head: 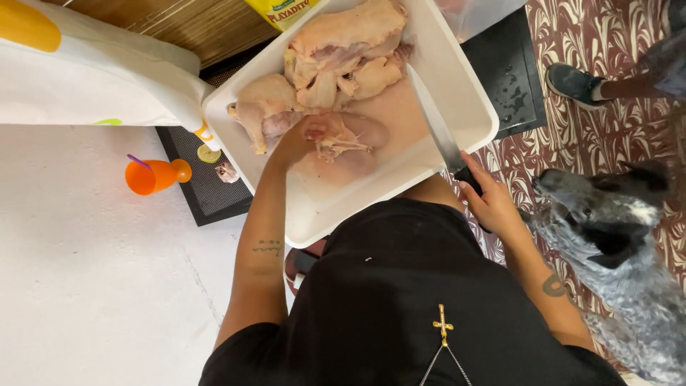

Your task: A person is cutting and deboning raw chicken pieces in a white plastic tray using a knife.

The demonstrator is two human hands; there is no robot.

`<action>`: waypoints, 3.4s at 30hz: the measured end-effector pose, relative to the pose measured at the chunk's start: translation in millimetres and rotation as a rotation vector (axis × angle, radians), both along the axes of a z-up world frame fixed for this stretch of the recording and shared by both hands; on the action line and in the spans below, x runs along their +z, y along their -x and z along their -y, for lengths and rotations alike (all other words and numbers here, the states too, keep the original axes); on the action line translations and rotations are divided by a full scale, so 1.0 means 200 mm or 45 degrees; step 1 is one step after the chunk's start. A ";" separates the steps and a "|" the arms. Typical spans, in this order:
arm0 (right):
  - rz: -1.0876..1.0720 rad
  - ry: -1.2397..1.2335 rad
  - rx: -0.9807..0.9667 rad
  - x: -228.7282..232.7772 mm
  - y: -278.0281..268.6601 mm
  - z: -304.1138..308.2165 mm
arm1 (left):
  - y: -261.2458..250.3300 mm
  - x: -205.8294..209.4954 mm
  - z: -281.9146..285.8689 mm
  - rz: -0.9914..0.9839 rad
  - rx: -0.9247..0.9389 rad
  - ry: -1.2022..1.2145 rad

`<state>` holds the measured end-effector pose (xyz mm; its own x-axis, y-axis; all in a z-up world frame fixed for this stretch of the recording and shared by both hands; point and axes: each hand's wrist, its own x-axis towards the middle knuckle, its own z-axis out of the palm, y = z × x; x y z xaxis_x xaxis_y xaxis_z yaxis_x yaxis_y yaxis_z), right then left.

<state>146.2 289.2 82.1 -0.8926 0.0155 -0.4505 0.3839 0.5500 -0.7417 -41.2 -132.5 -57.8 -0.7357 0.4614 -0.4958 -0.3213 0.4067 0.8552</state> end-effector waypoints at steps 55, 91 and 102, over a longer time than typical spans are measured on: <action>-0.047 0.352 0.336 -0.09 0.56 -0.10 | -0.12 -0.01 -0.67 -0.099 0.138 0.608; -0.208 0.537 0.692 -0.49 0.71 0.26 | -0.38 -0.13 -0.69 -1.401 0.284 1.303; -0.126 0.421 0.819 -0.42 0.74 0.34 | -0.49 -0.02 -0.82 -0.818 0.647 0.959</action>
